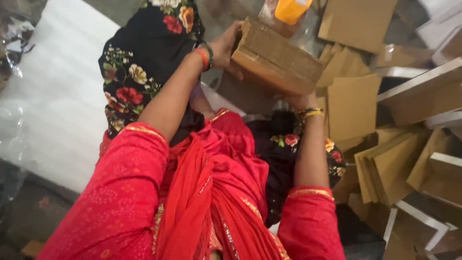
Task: The person sits on the floor and assembles small rectangular boxes by inserting white foam inserts into brown cardboard shells. They use a tape dispenser to apply clear tape to the seams of the boxes, securing the components together. The person handles the boxes one at a time, repeating the process of insertion and taping.
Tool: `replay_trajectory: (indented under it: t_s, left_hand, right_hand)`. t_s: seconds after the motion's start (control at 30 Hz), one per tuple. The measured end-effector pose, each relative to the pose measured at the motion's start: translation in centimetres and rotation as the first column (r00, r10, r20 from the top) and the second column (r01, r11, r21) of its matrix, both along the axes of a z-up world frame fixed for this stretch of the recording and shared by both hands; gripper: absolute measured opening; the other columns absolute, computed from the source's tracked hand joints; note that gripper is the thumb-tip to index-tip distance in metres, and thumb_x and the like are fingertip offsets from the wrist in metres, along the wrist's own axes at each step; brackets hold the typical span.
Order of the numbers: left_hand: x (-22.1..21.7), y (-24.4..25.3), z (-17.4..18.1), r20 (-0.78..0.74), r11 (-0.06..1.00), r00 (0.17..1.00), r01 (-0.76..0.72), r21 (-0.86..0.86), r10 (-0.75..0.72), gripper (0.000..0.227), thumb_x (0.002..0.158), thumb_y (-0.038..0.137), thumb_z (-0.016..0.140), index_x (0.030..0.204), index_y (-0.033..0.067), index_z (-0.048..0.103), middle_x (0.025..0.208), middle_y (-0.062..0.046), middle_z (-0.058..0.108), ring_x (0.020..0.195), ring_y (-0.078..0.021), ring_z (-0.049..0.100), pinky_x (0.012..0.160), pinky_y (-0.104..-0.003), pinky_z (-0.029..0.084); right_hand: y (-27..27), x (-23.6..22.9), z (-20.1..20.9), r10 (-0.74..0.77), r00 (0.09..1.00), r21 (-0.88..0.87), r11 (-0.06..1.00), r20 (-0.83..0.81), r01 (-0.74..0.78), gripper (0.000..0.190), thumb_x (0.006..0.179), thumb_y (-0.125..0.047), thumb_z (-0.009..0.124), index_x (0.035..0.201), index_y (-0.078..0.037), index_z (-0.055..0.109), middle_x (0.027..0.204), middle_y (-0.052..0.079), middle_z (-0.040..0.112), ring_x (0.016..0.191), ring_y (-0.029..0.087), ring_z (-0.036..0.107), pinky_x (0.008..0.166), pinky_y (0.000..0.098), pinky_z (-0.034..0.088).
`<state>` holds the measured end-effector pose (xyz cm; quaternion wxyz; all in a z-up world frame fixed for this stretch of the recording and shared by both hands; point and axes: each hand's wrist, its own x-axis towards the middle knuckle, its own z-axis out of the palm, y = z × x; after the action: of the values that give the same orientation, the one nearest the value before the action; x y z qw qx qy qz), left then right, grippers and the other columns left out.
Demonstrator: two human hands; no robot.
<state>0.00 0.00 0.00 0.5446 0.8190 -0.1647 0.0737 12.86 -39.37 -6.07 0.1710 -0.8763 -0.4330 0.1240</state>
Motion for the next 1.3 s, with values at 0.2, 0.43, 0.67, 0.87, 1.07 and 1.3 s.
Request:
replay_trajectory:
  t_s: [0.2, 0.43, 0.67, 0.87, 1.07, 1.3]
  left_hand:
    - [-1.4, -0.5, 2.4, -0.019, 0.968, 0.982, -0.182, 0.174, 0.188, 0.118, 0.067, 0.036, 0.108, 0.154, 0.0118, 0.032, 0.144, -0.019, 0.058, 0.134, -0.0425, 0.057, 0.11, -0.046, 0.049]
    - [-1.1, 0.2, 4.1, -0.043, 0.96, 0.983, -0.163, 0.229, 0.177, 0.133, 0.055, 0.042, 0.105, 0.159, 0.0132, 0.029, 0.155, -0.018, 0.044, 0.144, -0.0413, 0.044, 0.121, -0.048, 0.04]
    - [0.4, 0.3, 0.1, 0.086, 0.959, 0.987, -0.155, 0.239, 0.138, 0.16, 0.052, 0.058, 0.109, 0.165, 0.0046, 0.008, 0.166, -0.024, 0.024, 0.155, -0.0447, 0.026, 0.131, -0.048, 0.024]
    - [-0.6, -1.1, 3.1, -0.012, 0.927, 0.97, -0.229, 0.298, 0.243, 0.158, 0.051, 0.058, 0.106, 0.166, 0.0107, 0.009, 0.167, -0.022, 0.023, 0.153, -0.0443, 0.026, 0.125, -0.053, 0.025]
    - [-0.2, -1.8, 5.5, -0.102, 0.852, 0.935, -0.26, 0.455, 0.34, 0.14, 0.053, 0.059, 0.102, 0.158, 0.013, 0.023, 0.146, -0.02, 0.05, 0.137, -0.0428, 0.046, 0.111, -0.053, 0.038]
    - [0.2, -3.1, 5.3, -0.561, 0.884, 0.701, -0.447, 0.133, 0.439, 0.105, 0.078, 0.078, 0.074, 0.147, 0.0032, 0.05, 0.122, -0.022, 0.072, 0.112, -0.0348, 0.072, 0.097, -0.042, 0.054]
  right_hand:
    - [1.7, -1.3, 4.5, -0.084, 0.985, 0.126, 0.987, -0.151, 0.103, 0.067, 0.078, -0.051, 0.088, 0.129, -0.011, 0.068, 0.127, 0.007, 0.07, 0.12, 0.027, 0.063, 0.105, 0.0435, 0.046]
    - [2.5, -1.1, 6.4, -0.076, 0.978, 0.119, 0.988, -0.192, 0.1, 0.112, 0.071, -0.046, 0.096, 0.154, -0.008, 0.032, 0.151, 0.01, 0.053, 0.14, 0.024, 0.051, 0.121, 0.0375, 0.04]
    - [3.3, -1.5, 6.3, -0.071, 0.983, 0.27, 0.956, -0.171, 0.116, 0.153, 0.062, -0.041, 0.107, 0.166, 0.0, 0.003, 0.174, 0.019, 0.004, 0.163, 0.03, 0.01, 0.135, 0.0356, 0.012]
    - [3.2, -1.9, 6.3, -0.012, 0.981, -0.02, 1.0, -0.192, 0.009, 0.1, 0.07, -0.045, 0.096, 0.154, -0.015, 0.051, 0.16, 0.001, 0.049, 0.159, 0.027, 0.021, 0.133, 0.0466, -0.006]
    - [3.7, -1.5, 4.5, -0.188, 0.94, -0.119, 0.98, -0.284, 0.16, 0.056, 0.087, -0.046, 0.084, 0.132, -0.017, 0.068, 0.13, 0.002, 0.071, 0.123, 0.024, 0.065, 0.108, 0.0416, 0.05]
    - [0.7, -1.0, 5.6, -0.125, 0.505, 0.117, 0.899, -0.854, 0.422, 0.047, 0.095, -0.039, 0.07, 0.128, -0.005, 0.066, 0.116, 0.003, 0.069, 0.104, 0.017, 0.063, 0.087, 0.0319, 0.053]
